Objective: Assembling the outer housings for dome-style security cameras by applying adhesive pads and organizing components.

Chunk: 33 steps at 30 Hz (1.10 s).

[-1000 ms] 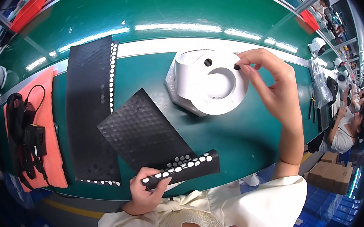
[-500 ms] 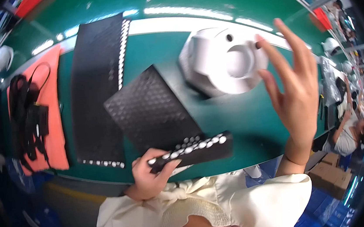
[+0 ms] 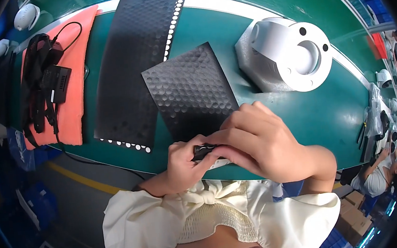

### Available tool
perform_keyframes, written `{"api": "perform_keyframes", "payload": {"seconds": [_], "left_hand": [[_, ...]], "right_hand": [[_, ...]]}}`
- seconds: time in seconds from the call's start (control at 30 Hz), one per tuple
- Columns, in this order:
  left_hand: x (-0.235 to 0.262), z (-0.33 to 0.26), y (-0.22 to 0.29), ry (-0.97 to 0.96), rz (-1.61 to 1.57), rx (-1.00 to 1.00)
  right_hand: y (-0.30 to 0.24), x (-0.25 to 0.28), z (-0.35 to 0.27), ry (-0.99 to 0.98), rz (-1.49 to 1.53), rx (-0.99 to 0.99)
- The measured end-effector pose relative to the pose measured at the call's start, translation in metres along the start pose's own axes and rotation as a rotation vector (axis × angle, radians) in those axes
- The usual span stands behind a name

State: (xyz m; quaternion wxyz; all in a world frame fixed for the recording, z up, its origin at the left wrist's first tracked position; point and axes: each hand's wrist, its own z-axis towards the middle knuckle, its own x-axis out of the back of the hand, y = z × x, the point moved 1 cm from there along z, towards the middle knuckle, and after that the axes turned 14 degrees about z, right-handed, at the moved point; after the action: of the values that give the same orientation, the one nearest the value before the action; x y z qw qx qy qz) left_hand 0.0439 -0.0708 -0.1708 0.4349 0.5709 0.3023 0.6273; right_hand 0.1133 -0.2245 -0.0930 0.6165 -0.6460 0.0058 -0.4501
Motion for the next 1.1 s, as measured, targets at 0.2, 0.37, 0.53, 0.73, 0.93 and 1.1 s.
{"api": "perform_keyframes", "payload": {"seconds": [0.2,0.37,0.53,0.73,0.93,1.1], "left_hand": [[-0.001,0.001,-0.001,-0.044,-0.007,-0.022],[-0.001,0.002,0.002,-0.031,0.044,-0.094],[-0.001,-0.003,0.001,-0.018,-0.03,0.101],[-0.001,-0.002,0.003,-0.005,0.0,0.077],[-0.001,0.002,0.005,0.094,0.07,-0.028],[0.001,0.001,0.005,0.032,0.043,-0.004]], "right_hand": [[0.013,-0.003,0.004,-0.043,0.283,-0.103],[0.004,-0.003,-0.002,-0.012,0.17,-0.149],[0.01,0.009,-0.009,0.132,0.184,-0.032],[0.014,0.007,-0.02,0.169,0.257,-0.103],[0.006,-0.007,-0.024,0.203,-0.228,0.297],[0.014,-0.008,-0.034,0.218,-0.166,0.412]]}}
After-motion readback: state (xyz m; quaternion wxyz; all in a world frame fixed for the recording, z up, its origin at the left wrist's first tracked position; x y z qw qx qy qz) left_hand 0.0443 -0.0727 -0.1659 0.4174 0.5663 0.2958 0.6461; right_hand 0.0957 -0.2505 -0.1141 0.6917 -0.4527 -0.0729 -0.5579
